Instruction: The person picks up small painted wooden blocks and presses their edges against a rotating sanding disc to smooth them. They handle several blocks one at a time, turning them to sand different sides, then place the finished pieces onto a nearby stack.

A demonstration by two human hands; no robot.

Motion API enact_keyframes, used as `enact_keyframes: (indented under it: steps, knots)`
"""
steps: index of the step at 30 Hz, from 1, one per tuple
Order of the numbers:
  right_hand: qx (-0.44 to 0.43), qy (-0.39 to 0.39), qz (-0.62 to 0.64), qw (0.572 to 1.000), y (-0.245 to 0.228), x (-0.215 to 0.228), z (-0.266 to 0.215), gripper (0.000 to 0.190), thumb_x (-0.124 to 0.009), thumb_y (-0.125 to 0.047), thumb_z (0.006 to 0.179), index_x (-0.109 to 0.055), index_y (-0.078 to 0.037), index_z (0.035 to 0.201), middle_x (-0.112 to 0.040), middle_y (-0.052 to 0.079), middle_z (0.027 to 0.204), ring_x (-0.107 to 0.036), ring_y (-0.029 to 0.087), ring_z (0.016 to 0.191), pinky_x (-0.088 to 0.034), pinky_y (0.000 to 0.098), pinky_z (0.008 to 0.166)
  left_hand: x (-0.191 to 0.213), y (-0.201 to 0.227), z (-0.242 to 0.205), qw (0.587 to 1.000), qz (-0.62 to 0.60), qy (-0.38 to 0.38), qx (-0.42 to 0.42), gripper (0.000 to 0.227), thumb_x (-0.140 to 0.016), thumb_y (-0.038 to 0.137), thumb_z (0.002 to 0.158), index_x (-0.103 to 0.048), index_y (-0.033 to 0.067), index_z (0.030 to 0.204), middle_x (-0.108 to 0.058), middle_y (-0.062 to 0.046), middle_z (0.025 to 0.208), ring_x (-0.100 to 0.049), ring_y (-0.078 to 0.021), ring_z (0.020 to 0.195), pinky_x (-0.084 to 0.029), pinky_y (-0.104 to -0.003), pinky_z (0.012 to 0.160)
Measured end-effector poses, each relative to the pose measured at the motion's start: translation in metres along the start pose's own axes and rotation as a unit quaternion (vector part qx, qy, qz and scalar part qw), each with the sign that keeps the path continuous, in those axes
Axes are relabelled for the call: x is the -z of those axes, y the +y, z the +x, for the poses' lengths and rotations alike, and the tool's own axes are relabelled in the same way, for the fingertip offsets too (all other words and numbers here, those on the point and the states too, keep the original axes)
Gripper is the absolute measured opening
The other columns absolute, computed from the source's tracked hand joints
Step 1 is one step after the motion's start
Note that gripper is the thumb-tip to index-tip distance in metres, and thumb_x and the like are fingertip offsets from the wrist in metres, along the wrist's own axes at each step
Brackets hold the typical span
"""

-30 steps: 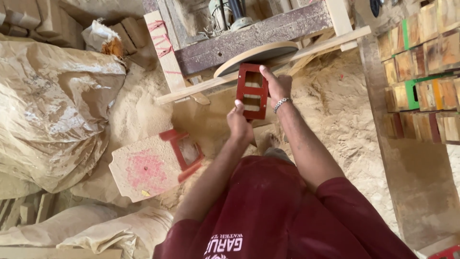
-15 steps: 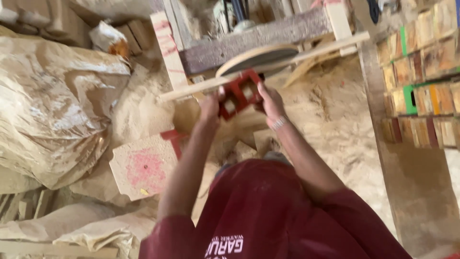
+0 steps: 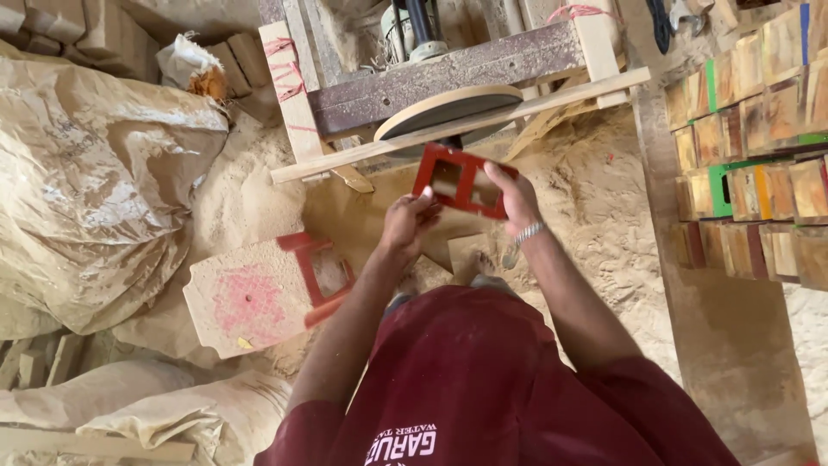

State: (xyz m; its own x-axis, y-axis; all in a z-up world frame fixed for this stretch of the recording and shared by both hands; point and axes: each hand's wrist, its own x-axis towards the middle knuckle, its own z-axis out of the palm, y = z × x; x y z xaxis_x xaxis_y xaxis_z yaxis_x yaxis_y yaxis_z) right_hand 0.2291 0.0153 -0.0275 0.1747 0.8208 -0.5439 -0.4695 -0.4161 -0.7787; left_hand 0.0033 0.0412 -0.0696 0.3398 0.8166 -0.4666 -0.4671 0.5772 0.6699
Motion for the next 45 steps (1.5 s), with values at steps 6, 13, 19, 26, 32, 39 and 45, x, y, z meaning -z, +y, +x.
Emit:
enact_keyframes:
  steps: [6, 13, 19, 26, 32, 39, 45]
  knots:
    - [-0.001, 0.011, -0.052, 0.999, -0.039, -0.022, 0.036, 0.043, -0.082, -0.029, 0.083, -0.072, 0.000, 0.113, -0.076, 0.010, 0.100, -0.075, 0.018, 0.082, -0.065, 0.0344, 0.073, -0.035, -0.015, 0.034, 0.973, -0.218, 0.067, 0.042, 0.037, -0.044, 0.028, 0.107, -0.047, 0.0053, 0.136, -0.058, -0.013, 0.127, -0.056, -0.0283, 0.119, -0.045, -0.052, 0.107]
    - [0.053, 0.050, -0.140, 0.987, -0.042, -0.033, 0.060, 0.037, -0.085, -0.030, 0.085, -0.078, 0.001, 0.103, -0.076, 0.010, 0.094, -0.070, 0.016, 0.078, -0.059, 0.0312, 0.068, -0.069, 0.010, 0.044, 0.969, -0.225, 0.100, 0.010, 0.059, -0.032, 0.052, 0.108, -0.042, 0.0078, 0.146, -0.051, -0.016, 0.144, -0.054, -0.0302, 0.128, -0.044, -0.055, 0.111]
    - [0.003, 0.104, -0.216, 0.971, -0.025, -0.037, 0.035, 0.051, -0.077, -0.049, 0.083, -0.074, -0.005, 0.108, -0.075, 0.006, 0.092, -0.073, 0.016, 0.080, -0.062, 0.0339, 0.071, -0.048, 0.010, 0.052, 0.979, -0.136, 0.142, 0.052, 0.059, -0.033, 0.049, 0.108, -0.044, 0.0050, 0.146, -0.054, -0.019, 0.144, -0.057, -0.0335, 0.128, -0.048, -0.055, 0.109]
    - [-0.029, 0.078, -0.119, 0.989, 0.027, -0.064, -0.006, 0.062, -0.068, -0.061, 0.085, -0.070, -0.005, 0.113, -0.074, 0.009, 0.090, -0.073, 0.020, 0.073, -0.062, 0.0339, 0.062, 0.000, 0.052, 0.073, 0.985, -0.015, 0.074, 0.152, 0.053, -0.039, 0.046, 0.107, -0.052, 0.0091, 0.141, -0.063, -0.018, 0.138, -0.064, -0.0355, 0.123, -0.055, -0.053, 0.102]
    - [0.066, 0.149, -0.145, 0.976, -0.012, -0.033, 0.039, 0.057, -0.092, -0.044, 0.077, -0.072, 0.002, 0.102, -0.074, 0.014, 0.093, -0.072, 0.018, 0.078, -0.062, 0.0268, 0.062, -0.042, 0.006, 0.061, 0.978, -0.160, 0.117, 0.063, 0.049, -0.041, 0.045, 0.106, -0.049, 0.0128, 0.142, -0.060, -0.012, 0.136, -0.062, -0.0297, 0.120, -0.053, -0.052, 0.101]
    - [0.102, 0.197, -0.130, 0.966, 0.003, -0.021, 0.055, 0.062, -0.092, -0.036, 0.074, -0.051, 0.000, 0.103, -0.069, 0.015, 0.094, -0.076, 0.019, 0.080, -0.064, 0.0298, 0.059, -0.051, 0.002, 0.066, 0.970, -0.134, 0.194, 0.051, 0.046, -0.046, 0.039, 0.105, -0.050, 0.0109, 0.142, -0.061, -0.012, 0.131, -0.062, -0.0302, 0.116, -0.055, -0.053, 0.099]
    - [0.056, 0.116, -0.073, 0.989, 0.031, -0.048, 0.012, 0.055, -0.078, -0.042, 0.090, -0.066, 0.003, 0.120, -0.073, 0.014, 0.100, -0.071, 0.020, 0.080, -0.059, 0.0304, 0.060, -0.023, 0.049, 0.080, 0.986, -0.035, 0.086, 0.139, 0.044, -0.044, 0.042, 0.105, -0.057, 0.0105, 0.133, -0.067, -0.014, 0.128, -0.068, -0.0311, 0.109, -0.056, -0.051, 0.098]
